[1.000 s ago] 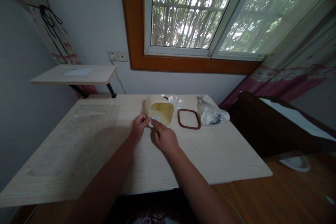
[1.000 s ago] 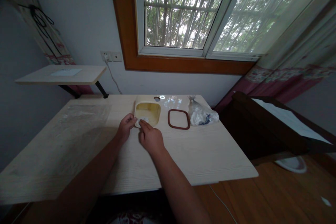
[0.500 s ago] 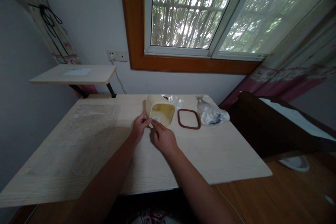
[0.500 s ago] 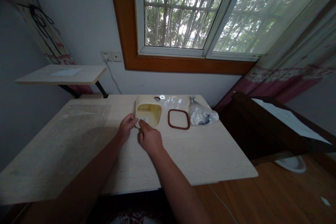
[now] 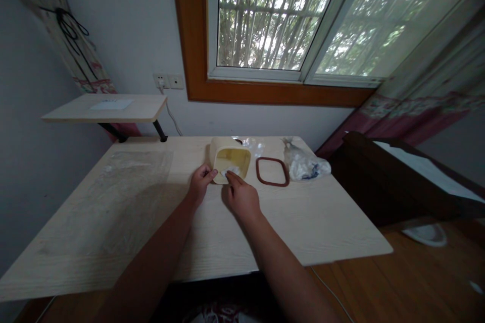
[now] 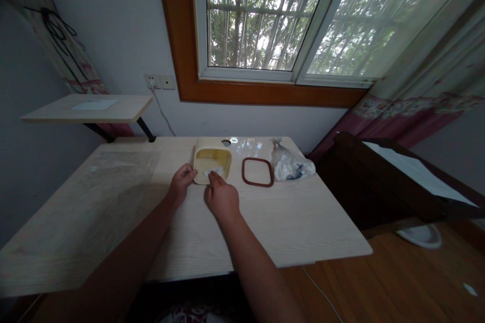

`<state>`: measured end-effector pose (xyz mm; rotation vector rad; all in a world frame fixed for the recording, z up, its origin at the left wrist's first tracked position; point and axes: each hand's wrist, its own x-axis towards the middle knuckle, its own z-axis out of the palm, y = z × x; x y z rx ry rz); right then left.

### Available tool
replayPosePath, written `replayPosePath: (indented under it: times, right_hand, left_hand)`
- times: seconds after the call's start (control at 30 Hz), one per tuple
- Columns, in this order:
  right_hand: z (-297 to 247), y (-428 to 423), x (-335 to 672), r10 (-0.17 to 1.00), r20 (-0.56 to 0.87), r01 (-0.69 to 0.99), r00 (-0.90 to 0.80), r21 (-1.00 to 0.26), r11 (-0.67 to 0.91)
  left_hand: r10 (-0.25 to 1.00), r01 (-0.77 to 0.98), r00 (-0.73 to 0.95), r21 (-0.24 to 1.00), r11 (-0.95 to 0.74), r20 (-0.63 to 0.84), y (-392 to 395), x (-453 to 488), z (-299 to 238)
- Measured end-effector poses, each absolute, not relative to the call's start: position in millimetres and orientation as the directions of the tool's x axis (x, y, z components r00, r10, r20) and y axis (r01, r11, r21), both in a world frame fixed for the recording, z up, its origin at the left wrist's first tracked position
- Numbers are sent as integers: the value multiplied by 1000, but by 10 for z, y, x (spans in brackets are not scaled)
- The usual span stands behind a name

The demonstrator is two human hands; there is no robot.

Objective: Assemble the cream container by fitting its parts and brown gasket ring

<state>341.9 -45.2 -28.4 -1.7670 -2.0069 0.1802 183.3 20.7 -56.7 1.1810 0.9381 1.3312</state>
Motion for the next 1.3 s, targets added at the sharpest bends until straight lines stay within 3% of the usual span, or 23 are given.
replayPosePath:
  times: [0.3,0.77,0.9,1.13,1.3]
  right_hand:
    - [-297,-491,3336,927,295,823,-231,-449,348]
    - [-238,-458,3450,961,275,923,-13,-365,117]
    - [-268,-465,3416,962,267,909,-50,-388,155]
    - [-344,-475,3366,917,334,804,-219,-470,363]
    - [-333,-447,3427,930,338,833,-145,-465,299]
  left_hand:
    - [983,-177,90,974,-144,162,186,1836,-572]
    - [985,-202,68,969,-139,156,211,1830,-578]
    - [982,-174,81,972,-156,172,193,1832,-566]
    - [981,-168,84,973,-159,175,208,1828,-597]
    - [983,-200,86,969,-144,164,215,1825,-570]
